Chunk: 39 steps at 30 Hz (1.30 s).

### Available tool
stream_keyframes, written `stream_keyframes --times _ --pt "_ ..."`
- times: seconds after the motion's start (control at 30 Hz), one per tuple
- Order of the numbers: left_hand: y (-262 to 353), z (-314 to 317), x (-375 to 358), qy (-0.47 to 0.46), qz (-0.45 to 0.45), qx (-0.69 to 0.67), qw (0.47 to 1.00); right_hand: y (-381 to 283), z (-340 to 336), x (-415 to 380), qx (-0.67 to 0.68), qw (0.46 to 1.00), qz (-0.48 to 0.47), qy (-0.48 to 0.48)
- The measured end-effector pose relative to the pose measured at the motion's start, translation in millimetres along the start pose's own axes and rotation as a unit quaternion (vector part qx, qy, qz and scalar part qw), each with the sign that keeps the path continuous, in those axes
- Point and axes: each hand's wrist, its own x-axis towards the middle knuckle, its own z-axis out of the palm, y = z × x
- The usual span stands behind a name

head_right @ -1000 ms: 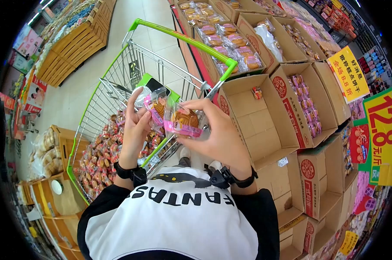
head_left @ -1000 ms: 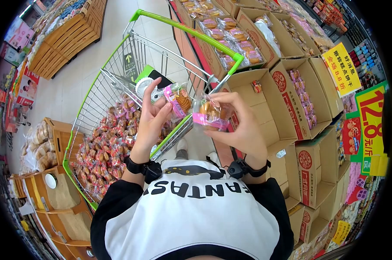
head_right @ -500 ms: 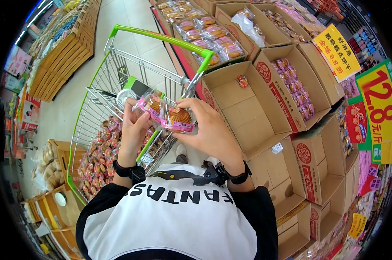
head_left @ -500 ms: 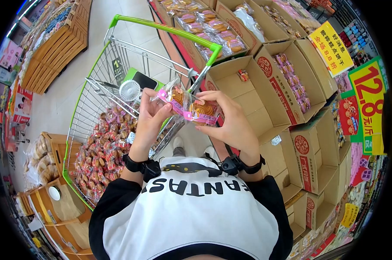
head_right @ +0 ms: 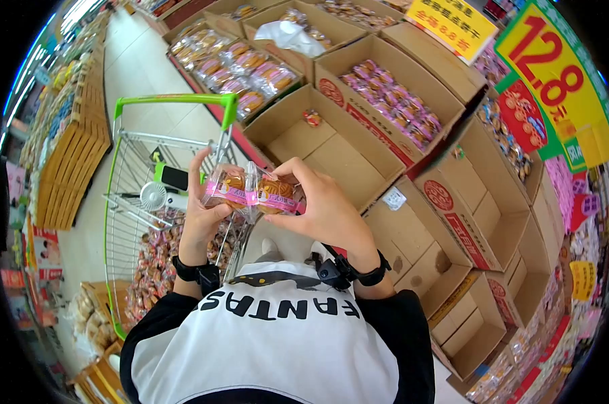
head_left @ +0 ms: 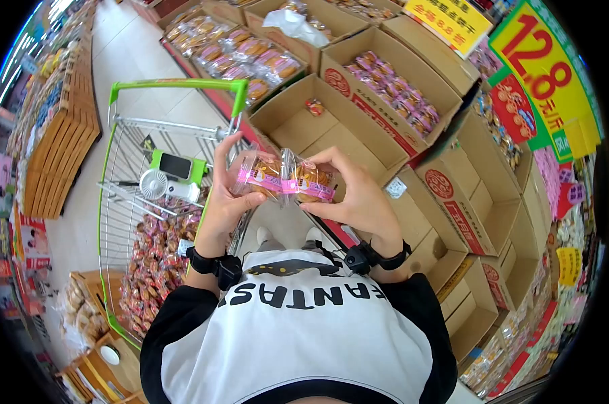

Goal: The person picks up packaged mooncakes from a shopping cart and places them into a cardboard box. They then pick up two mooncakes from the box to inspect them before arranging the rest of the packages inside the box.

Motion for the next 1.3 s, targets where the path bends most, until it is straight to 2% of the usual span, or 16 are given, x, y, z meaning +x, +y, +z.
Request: stream_keyframes --times 0.13,0.3,0.4,0.5,0.53,0.7,0.77,0.8,0.83,0.9,0.97,1.07,1.13,1.23,1.3 --pt "-16 13 18 -0.077 -0.036 0.098 0.991 4 -25 -21 -0.012 0.999 0.027 0.036" --pt "-38 36 40 -0.139 -0.075 0.05 0.986 8 -50 -39 -0.01 0.994 0.036 0.104" --pt "-40 53 59 -0.162 -0.045 0.036 0.985 5 -64 -43 -0.018 0.99 0.043 0.136" --pt "-43 61 82 -0.215 -0.065 0.074 0.972 2 -73 -40 -0.044 0.983 0.033 0.173" --pt "-46 63 92 -0.249 0.014 0.16 0.955 2 -76 -38 -0.042 0.981 0.033 0.188" --pt "-54 61 142 -0.355 0.038 0.213 0.91 7 -95 -23 -0.094 0.966 0.018 0.24" --pt "-53 64 164 -0.378 0.049 0.231 0.895 -6 -106 -15 -0.165 0.949 0.07 0.26" --pt "-54 61 176 -0.37 0.043 0.267 0.889 -5 -112 -11 -0.183 0.94 0.075 0.279" --pt "-57 63 188 -0.365 0.042 0.225 0.903 -1 -120 -8 -0.187 0.937 0.08 0.286" --pt "-53 61 215 -0.364 0.034 0.294 0.883 10 -135 -2 -0.286 0.892 0.02 0.349" --pt "-58 55 242 -0.354 -0.004 0.262 0.898 12 -147 2 -0.312 0.878 0.033 0.362" --pt "-67 45 283 -0.356 -0.005 0.243 0.902 31 -165 12 -0.335 0.857 0.073 0.386" --pt "-70 41 306 -0.362 0.043 0.386 0.847 49 -172 20 -0.33 0.857 0.088 0.386" --pt "-90 32 341 -0.363 0.07 0.433 0.822 81 -178 36 -0.308 0.861 0.118 0.387" --pt "-114 22 364 -0.36 0.103 0.446 0.813 96 -180 47 -0.354 0.849 0.168 0.354"
